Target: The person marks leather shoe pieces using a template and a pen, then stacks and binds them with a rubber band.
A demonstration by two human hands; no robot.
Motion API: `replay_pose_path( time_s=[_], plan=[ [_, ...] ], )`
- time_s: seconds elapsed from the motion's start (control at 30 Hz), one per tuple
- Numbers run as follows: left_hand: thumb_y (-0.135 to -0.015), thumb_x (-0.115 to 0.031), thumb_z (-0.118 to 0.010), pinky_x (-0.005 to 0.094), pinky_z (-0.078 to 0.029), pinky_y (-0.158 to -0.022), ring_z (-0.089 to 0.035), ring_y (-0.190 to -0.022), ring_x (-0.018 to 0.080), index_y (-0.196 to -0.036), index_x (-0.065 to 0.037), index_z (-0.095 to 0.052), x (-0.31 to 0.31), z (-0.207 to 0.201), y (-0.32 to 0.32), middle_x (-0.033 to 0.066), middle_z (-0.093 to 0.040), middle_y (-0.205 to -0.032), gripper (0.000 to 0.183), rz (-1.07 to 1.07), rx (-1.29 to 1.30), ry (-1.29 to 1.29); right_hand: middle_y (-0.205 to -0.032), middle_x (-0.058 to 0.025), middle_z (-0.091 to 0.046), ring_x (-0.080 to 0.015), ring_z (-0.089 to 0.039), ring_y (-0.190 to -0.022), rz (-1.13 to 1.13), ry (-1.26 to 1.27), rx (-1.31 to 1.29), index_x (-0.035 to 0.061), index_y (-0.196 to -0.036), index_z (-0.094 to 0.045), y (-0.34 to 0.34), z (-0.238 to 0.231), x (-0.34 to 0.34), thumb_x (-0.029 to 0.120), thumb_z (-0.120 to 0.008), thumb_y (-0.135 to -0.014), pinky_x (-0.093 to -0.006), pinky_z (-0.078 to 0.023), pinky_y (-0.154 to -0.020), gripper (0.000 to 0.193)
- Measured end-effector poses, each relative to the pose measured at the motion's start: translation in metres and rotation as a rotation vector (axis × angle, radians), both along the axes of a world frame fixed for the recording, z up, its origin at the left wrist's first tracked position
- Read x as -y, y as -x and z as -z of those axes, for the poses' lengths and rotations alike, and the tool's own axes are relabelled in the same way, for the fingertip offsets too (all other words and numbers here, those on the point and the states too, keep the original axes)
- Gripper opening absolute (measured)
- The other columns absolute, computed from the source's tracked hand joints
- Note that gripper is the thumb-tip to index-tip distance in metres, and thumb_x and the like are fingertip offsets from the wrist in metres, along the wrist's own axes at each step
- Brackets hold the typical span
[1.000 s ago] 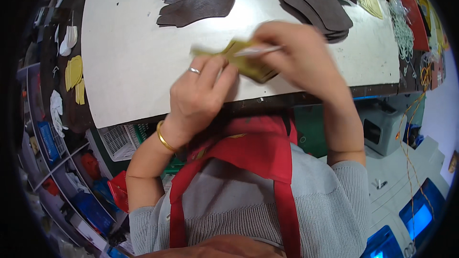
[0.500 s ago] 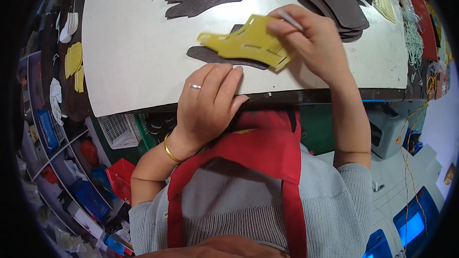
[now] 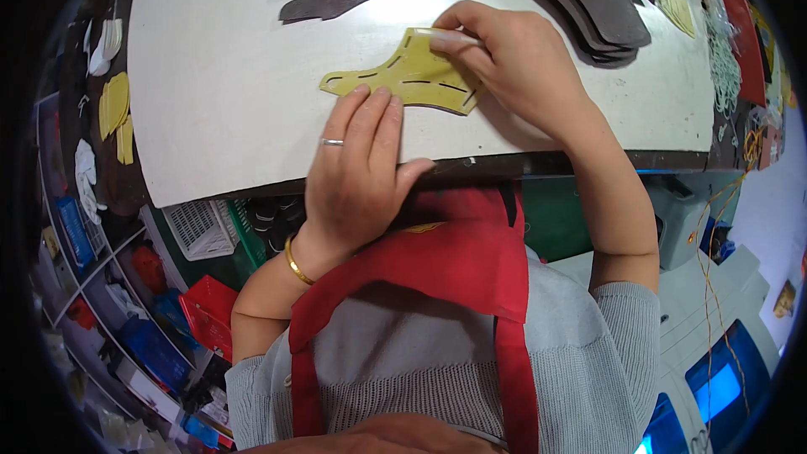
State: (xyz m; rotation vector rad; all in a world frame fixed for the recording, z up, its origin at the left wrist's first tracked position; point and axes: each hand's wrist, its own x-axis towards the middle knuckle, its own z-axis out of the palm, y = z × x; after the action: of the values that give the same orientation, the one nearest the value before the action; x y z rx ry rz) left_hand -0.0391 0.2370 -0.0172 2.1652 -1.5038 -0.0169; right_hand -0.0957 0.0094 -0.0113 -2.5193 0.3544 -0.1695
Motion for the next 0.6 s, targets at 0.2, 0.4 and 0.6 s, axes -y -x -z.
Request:
replay_pose_path(
  time_s=[0.2, 0.4, 0.6],
  plan=[
    [-0.081, -0.005, -0.067, 0.0356, -0.057, -0.076, -0.064, -0.092, 0.0272, -0.105, 0.0, -0.068, 0.012, -0.001, -0.018, 0.0104, -0.064, -0.099, 0.024, 0.002, 0.149, 0.033, -0.078, -0.0094, -0.073, -0.0138, -0.071, -0.071, 0.1, -0.342, -0.022, 0.0071, -0.113, -0.069, 0.012, -0.006, 0.017, 0.02, -0.078, -0.085, -0.0294, -0.054, -0.067, 0.033],
    [-0.077, -0.01, -0.064, 0.0307, -0.055, -0.069, -0.062, -0.087, 0.0236, -0.113, -0.006, -0.072, 0.012, -0.009, -0.017, 0.0069, -0.063, -0.095, 0.037, 0.076, 0.227, -0.107, -0.084, -0.0077, -0.071, -0.0224, -0.069, -0.067, 0.128, 0.157, 0.208, 0.0092, -0.107, -0.07, 0.016, -0.004, 0.021, 0.021, -0.08, -0.084, -0.0329, -0.054, -0.065, 0.027],
    [-0.076, -0.009, -0.063, 0.0347, -0.056, -0.076, -0.061, -0.087, 0.0274, -0.113, 0.0, -0.071, 0.013, 0.007, -0.007, 0.0129, -0.063, -0.1, 0.038, 0.065, 0.332, 0.073, -0.091, -0.009, -0.069, -0.0305, -0.066, -0.078, -0.319, 0.256, 0.301, 0.011, -0.103, -0.067, -0.022, -0.027, -0.001, 0.024, -0.057, -0.094, -0.0407, -0.052, -0.065, 0.019]
  ],
)
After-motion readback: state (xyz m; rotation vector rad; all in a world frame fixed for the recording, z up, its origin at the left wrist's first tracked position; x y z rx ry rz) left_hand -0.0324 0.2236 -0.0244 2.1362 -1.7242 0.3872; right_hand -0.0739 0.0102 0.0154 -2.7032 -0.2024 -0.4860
